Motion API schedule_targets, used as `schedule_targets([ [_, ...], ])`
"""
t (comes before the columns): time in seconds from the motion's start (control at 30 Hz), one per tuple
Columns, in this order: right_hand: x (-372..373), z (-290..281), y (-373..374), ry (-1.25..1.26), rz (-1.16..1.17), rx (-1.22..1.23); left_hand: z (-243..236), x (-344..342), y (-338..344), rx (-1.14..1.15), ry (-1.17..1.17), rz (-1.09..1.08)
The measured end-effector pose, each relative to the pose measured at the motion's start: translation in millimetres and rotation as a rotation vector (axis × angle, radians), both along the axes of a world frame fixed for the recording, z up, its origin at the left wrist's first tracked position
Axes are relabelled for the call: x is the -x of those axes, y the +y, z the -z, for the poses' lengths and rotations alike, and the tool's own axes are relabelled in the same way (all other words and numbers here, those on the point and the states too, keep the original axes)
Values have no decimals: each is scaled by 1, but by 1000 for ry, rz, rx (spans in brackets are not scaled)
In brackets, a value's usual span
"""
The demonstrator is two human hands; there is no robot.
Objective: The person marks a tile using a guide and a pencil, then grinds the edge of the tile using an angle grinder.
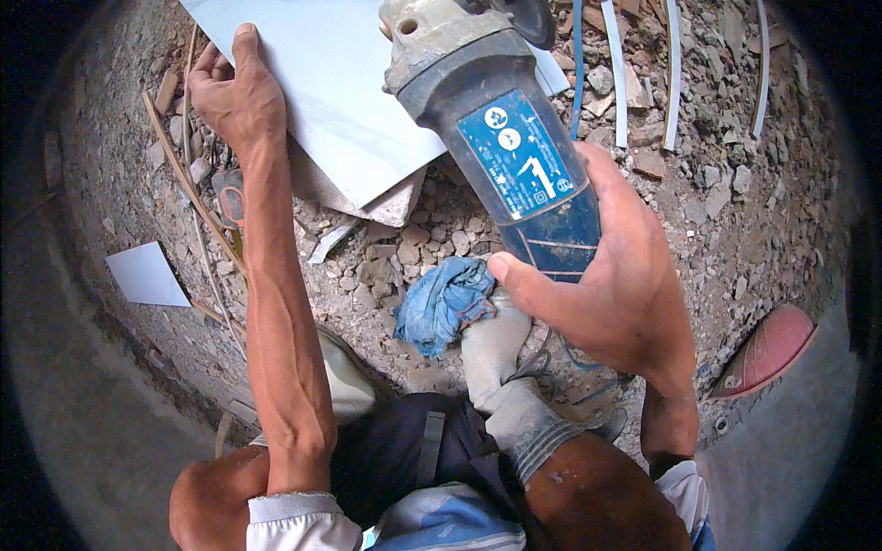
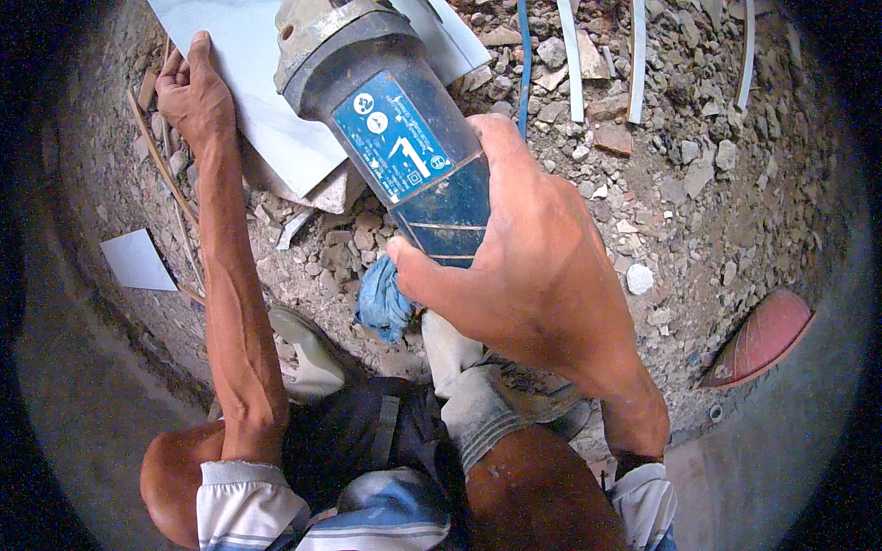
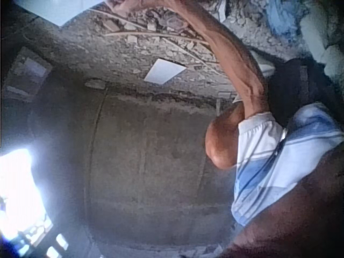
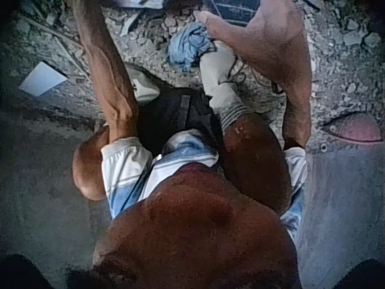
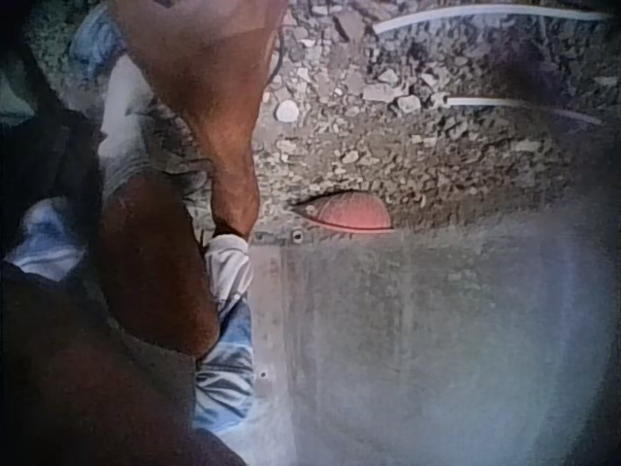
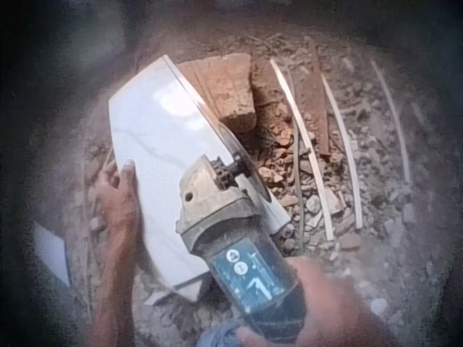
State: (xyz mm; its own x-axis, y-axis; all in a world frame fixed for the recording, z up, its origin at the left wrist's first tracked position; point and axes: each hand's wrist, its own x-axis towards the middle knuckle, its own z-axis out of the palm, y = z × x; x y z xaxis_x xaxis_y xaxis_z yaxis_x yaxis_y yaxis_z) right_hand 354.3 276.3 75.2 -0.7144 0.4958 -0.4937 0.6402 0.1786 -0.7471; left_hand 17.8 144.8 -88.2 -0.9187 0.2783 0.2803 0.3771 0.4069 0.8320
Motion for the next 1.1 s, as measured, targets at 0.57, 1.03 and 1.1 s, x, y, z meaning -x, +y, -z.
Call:
schedule_targets([
  [0.57,-9,0,-2,2,36,68,-10,-11,6,36,-31,-38],
  [1.03,-18,-2,-5,-12,34,43,-7,-8,2,48,-38,-10],
  [1.1,-18,-3,-5,-16,47,76,-7,-6,3,53,-32,-4],
])
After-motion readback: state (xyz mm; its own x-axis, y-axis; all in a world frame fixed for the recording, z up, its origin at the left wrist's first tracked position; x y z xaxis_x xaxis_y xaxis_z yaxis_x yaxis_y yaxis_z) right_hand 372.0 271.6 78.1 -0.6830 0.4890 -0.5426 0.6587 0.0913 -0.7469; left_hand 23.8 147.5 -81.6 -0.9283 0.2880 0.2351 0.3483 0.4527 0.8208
